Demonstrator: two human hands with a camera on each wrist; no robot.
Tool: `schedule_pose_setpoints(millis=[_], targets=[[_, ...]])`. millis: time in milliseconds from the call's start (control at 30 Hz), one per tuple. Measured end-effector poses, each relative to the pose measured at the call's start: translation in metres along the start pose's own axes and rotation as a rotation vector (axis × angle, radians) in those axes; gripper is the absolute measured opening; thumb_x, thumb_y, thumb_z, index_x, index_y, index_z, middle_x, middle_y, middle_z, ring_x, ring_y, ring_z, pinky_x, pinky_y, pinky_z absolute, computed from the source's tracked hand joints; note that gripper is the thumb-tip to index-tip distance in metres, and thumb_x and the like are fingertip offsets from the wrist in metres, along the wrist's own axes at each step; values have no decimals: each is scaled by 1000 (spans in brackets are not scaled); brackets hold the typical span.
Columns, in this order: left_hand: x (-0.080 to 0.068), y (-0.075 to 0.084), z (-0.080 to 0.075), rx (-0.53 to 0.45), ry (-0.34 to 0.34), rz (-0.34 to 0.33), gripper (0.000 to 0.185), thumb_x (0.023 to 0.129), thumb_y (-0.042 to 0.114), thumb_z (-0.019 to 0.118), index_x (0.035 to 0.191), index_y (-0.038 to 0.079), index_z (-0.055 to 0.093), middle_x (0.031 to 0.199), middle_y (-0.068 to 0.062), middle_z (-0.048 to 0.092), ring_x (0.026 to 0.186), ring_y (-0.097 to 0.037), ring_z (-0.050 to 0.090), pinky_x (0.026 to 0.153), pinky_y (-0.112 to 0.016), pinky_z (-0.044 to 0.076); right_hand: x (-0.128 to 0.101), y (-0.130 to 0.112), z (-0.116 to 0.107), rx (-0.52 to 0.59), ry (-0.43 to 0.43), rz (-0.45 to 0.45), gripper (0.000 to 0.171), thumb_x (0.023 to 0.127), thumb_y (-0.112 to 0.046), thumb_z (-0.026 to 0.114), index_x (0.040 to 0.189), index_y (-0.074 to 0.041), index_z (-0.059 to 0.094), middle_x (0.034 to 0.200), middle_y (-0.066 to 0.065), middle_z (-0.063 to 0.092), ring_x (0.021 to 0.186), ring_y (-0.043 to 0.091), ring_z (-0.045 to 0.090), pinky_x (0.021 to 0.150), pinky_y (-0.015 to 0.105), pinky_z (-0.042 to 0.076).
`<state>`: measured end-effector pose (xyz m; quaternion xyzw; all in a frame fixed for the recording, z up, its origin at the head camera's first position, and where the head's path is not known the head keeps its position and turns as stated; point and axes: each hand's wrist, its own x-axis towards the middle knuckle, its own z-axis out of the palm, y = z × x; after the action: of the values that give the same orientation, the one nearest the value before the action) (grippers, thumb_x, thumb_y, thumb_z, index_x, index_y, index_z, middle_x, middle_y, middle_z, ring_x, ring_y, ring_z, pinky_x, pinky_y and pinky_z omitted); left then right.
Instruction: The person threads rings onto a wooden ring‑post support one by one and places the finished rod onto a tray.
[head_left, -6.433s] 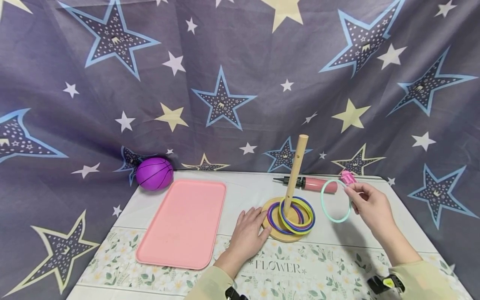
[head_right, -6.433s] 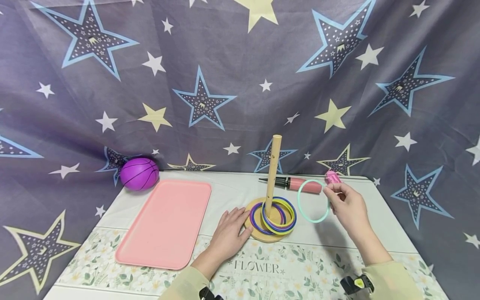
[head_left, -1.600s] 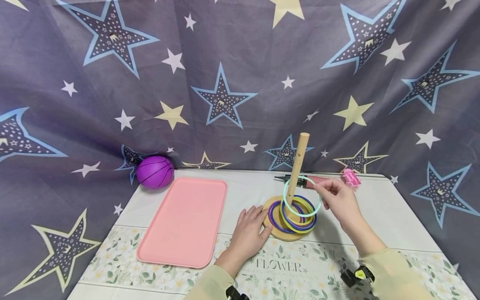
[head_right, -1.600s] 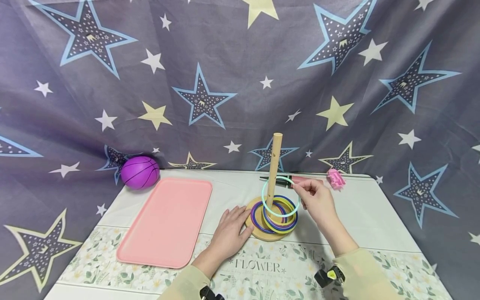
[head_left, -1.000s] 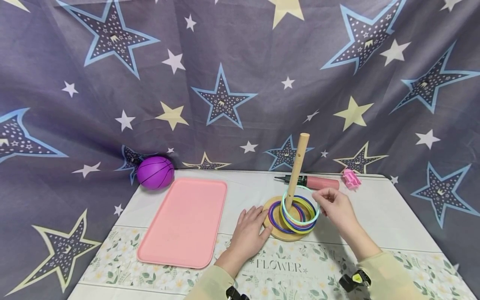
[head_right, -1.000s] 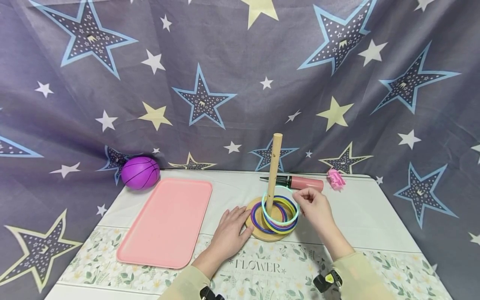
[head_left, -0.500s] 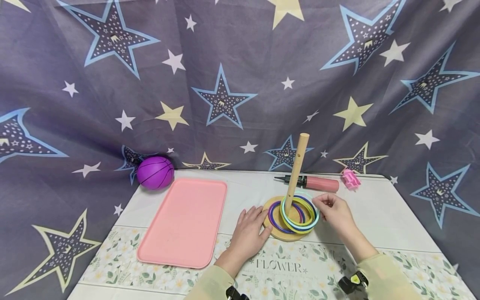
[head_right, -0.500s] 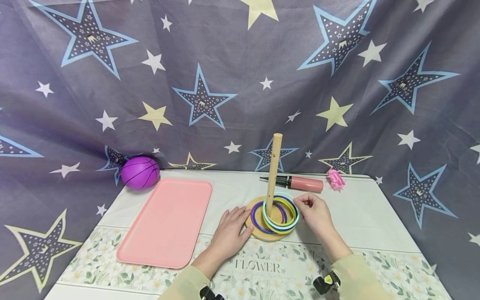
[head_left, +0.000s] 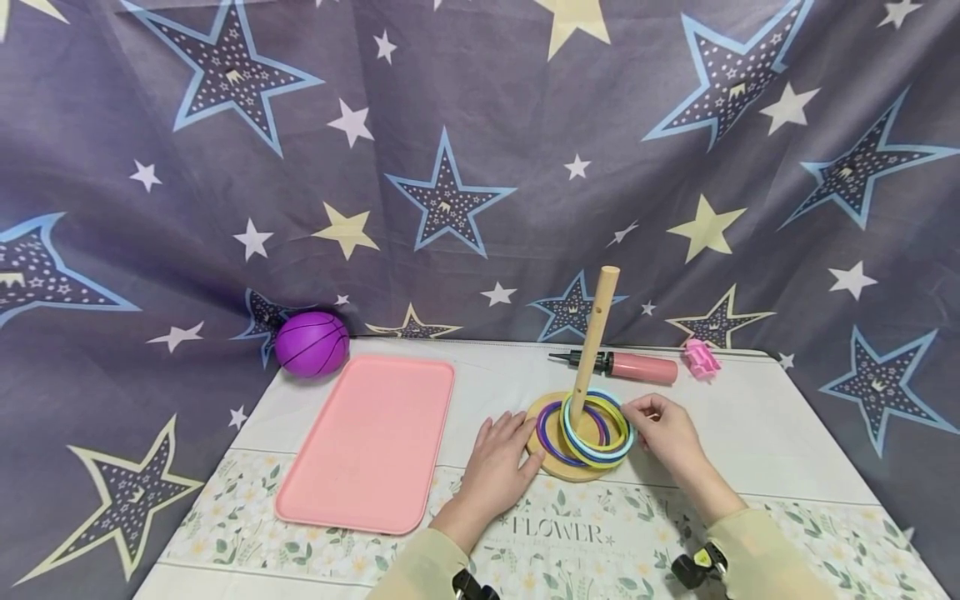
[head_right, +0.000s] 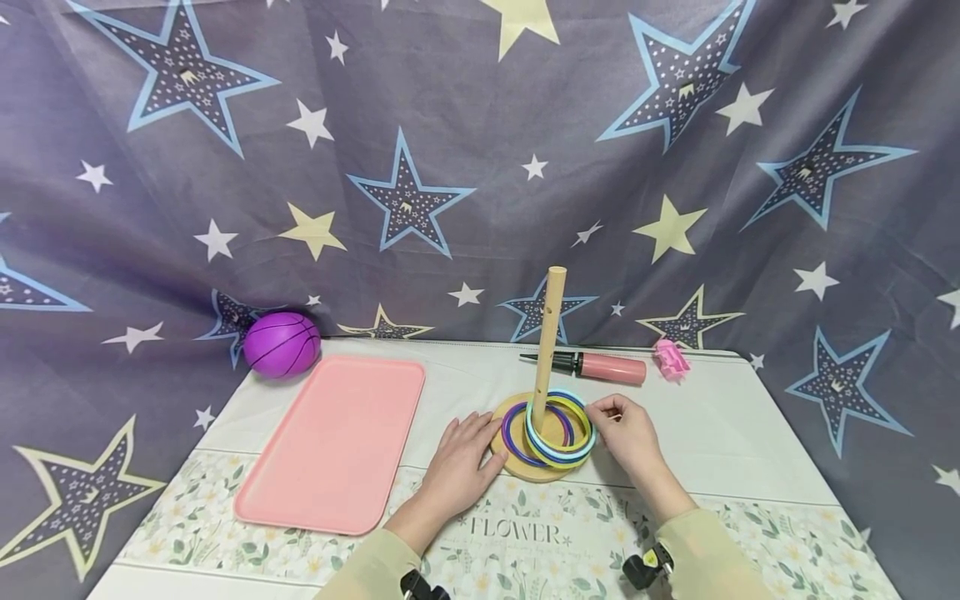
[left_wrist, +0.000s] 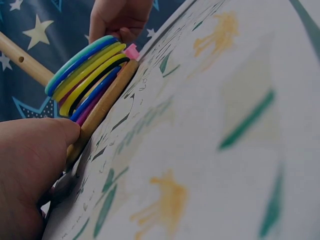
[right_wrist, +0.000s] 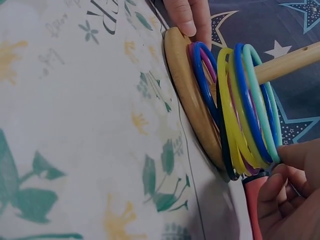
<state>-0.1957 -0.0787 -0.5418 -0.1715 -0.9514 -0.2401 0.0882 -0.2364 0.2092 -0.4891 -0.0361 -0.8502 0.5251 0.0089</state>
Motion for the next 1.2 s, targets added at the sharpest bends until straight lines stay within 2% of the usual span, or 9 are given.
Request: schedule_pose_setpoints(millis=[400, 633, 933, 1200], targets=[[0, -3, 0, -11, 0, 8, 59, 112, 40, 62, 163, 11, 55, 169, -15, 49, 160, -39, 39, 134, -62, 19, -2, 0, 1, -9, 8, -17, 24, 107, -19, 75, 116, 3, 69, 95, 7, 66, 69, 14, 60, 55, 26, 54], [-2, -2, -3, -52, 1, 1, 60, 113, 39, 61, 164, 9, 53, 170, -16, 48, 160, -39, 38, 134, -59, 21, -4, -9, -9, -65, 85, -109, 26, 107, -21, 75, 118, 2, 71, 98, 9, 70, 68, 10, 60, 57, 23, 53], [-11, 0, -30, -68, 48, 9, 61, 111, 33, 66, 164, 5, 52, 169, -21, 48, 159, -44, 38, 133, -60, 25, -18, -41, -14, 56, 96, -220, 29, 107, -22, 78, 121, 2, 71, 97, 8, 67, 63, 7, 56, 54, 23, 53], [-29, -2, -57, -62, 75, -27, 65, 111, 37, 66, 167, 9, 48, 174, -15, 42, 163, -36, 33, 135, -56, 21, -26, -63, -9, 40, 90, -291, 36, 107, -27, 78, 133, -4, 73, 114, 15, 74, 63, 13, 61, 56, 28, 57]])
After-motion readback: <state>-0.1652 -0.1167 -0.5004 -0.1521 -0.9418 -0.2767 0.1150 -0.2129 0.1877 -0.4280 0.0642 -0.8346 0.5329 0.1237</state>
